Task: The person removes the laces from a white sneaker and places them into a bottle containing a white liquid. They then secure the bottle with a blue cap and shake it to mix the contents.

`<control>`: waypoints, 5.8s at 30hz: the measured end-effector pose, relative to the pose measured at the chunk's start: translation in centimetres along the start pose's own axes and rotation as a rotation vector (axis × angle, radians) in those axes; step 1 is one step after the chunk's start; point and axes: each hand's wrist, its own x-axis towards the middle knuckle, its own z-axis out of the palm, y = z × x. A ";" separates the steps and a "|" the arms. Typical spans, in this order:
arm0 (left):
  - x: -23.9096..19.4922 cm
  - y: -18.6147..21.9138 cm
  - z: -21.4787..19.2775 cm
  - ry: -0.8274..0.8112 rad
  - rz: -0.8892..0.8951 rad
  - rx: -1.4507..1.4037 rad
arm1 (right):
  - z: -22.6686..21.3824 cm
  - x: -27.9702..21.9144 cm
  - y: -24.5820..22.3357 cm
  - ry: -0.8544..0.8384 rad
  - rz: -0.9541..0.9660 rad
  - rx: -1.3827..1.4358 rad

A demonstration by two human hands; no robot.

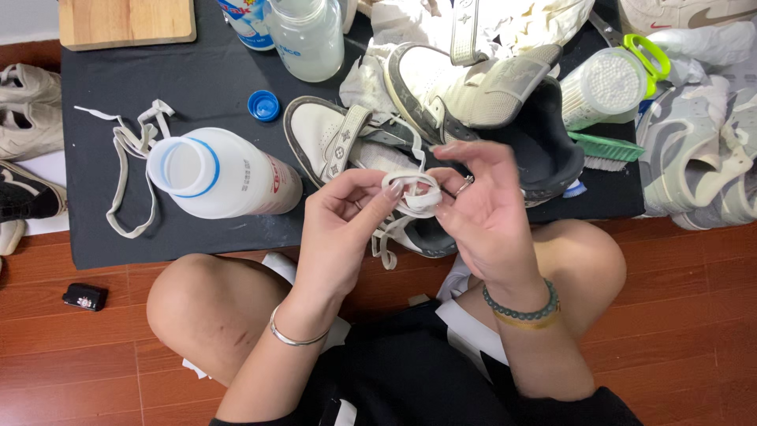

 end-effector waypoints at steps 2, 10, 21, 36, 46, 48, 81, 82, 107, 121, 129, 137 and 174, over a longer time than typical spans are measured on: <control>0.1 -0.1 -0.1 0.013 0.001 -0.033 | 0.2 0.1 -0.4 -0.026 -0.006 -0.225; 0.3 -0.7 -0.4 0.024 -0.046 -0.195 | 1.3 0.6 -1.5 -0.018 -0.016 -0.472; -1.0 0.0 1.0 0.107 0.112 0.101 | 1.4 0.4 -0.6 0.077 -0.393 -1.119; -1.2 -0.2 1.4 0.177 0.337 0.435 | 1.5 0.1 -0.6 0.126 0.108 -0.387; -2.0 -2.0 0.5 0.034 0.116 0.276 | 0.5 0.1 -1.2 0.023 0.340 0.040; -1.8 -1.7 0.6 0.044 0.104 0.235 | 1.0 -0.2 -0.8 0.018 0.221 -0.225; -2.3 -0.4 -1.0 -0.121 -0.077 0.211 | -0.4 1.4 -2.8 0.082 0.131 0.082; -2.5 0.0 -1.1 -0.162 -0.061 0.280 | -0.7 1.6 -2.7 0.110 0.116 0.073; -7.5 4.1 -4.3 -0.217 0.083 0.556 | -2.4 1.3 -6.6 -0.082 0.542 -0.640; -6.1 7.3 0.7 -0.062 0.667 0.882 | 5.4 1.4 -3.3 -0.460 0.134 -0.598; -3.8 4.8 -0.4 -0.222 0.321 0.066 | 4.9 1.4 -0.5 -0.328 0.391 0.095; -4.3 3.4 -3.0 -0.381 -0.163 0.468 | 3.5 5.3 -1.2 0.039 0.086 0.023; -5.3 0.9 0.5 0.043 0.801 1.013 | 7.2 1.7 3.3 0.209 0.057 -0.081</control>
